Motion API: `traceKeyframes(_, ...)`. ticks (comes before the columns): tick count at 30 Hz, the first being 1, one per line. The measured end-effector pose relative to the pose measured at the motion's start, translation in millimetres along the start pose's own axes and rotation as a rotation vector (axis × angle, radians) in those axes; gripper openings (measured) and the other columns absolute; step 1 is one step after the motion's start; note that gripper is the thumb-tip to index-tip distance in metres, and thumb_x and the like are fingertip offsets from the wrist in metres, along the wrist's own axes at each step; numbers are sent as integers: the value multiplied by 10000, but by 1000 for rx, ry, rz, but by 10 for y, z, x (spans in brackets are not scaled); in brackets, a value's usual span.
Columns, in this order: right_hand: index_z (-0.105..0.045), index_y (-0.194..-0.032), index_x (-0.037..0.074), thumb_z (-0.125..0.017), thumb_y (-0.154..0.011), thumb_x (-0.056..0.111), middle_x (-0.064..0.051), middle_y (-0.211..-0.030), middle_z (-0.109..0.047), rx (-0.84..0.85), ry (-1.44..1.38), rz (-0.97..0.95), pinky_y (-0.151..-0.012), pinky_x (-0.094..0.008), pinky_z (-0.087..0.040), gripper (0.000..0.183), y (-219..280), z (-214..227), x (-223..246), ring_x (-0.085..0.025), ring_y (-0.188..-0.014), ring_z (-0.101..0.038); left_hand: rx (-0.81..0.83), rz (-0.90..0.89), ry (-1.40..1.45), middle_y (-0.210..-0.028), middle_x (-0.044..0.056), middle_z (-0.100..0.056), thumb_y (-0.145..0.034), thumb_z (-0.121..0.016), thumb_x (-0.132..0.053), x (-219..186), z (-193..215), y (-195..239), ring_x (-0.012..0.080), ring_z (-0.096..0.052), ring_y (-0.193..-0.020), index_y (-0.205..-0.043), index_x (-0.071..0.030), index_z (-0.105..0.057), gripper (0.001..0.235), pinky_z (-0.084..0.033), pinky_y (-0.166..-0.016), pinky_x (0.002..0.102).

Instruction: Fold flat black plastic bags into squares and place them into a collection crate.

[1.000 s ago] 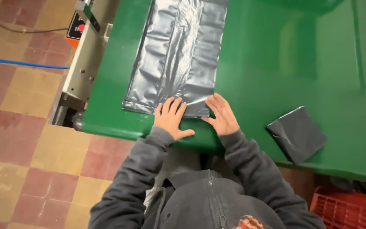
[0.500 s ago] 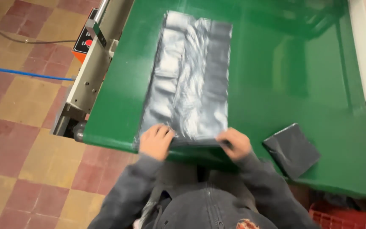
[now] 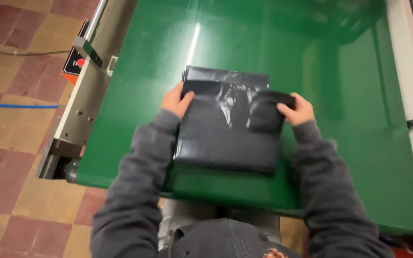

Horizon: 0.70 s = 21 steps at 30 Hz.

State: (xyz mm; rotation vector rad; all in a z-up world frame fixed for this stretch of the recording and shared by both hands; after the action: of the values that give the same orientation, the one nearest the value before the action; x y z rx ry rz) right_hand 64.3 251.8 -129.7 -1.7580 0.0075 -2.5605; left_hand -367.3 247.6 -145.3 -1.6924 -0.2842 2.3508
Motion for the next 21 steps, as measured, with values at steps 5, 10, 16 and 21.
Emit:
traceKeyframes(5,-674,-1086,35,-800,-876,176,-40,-889,-711,-80,210,123,-666,-306,-522,283,-1100,-316,-506,-146,-751,-652,-144,120,-404,-984,263,-704,-982,-633,-327,1009,-445,-697,477,-649,-929,-1237,-29,-584,395,-508,-802,533)
traceKeyframes(10,-669,-1188,38,-887,-705,251,-164,-1182,-666,-30,673,371,-934,-453,-485,572,-1308,-641,-245,-363,-1094,-610,-136,245,-556,-973,238,-717,-990,-605,-330,1108,-557,-774,467,-662,-927,-1198,-63,-556,342,-506,-813,551)
traceKeyframes(16,-670,-1172,115,-855,-709,370,-122,-1183,-686,189,808,24,-996,-447,-485,560,-1630,-750,-486,-339,-1143,-616,-246,-38,-826,-1130,148,-683,-843,-689,-436,-196,-427,-470,380,-670,-1007,-1164,-85,-575,489,-517,-766,474)
traceKeyframes(21,-653,-1129,117,-798,-784,286,-143,-1121,-685,173,864,85,-944,-460,-495,410,-1283,-820,-145,-363,-1088,-616,173,500,138,-1304,178,-664,-901,-507,-660,268,-883,-161,339,-699,-1126,-1327,-43,-534,750,-537,-926,420)
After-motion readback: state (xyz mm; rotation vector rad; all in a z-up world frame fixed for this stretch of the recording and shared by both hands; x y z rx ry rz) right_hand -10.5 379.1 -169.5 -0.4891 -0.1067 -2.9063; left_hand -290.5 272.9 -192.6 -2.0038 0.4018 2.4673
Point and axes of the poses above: each hand's wrist, its own y-axis away from the middle knuckle, its own z-axis out of the back of the hand, x = y × z, the point moved 1 cm from there along -y, towards the middle knuckle
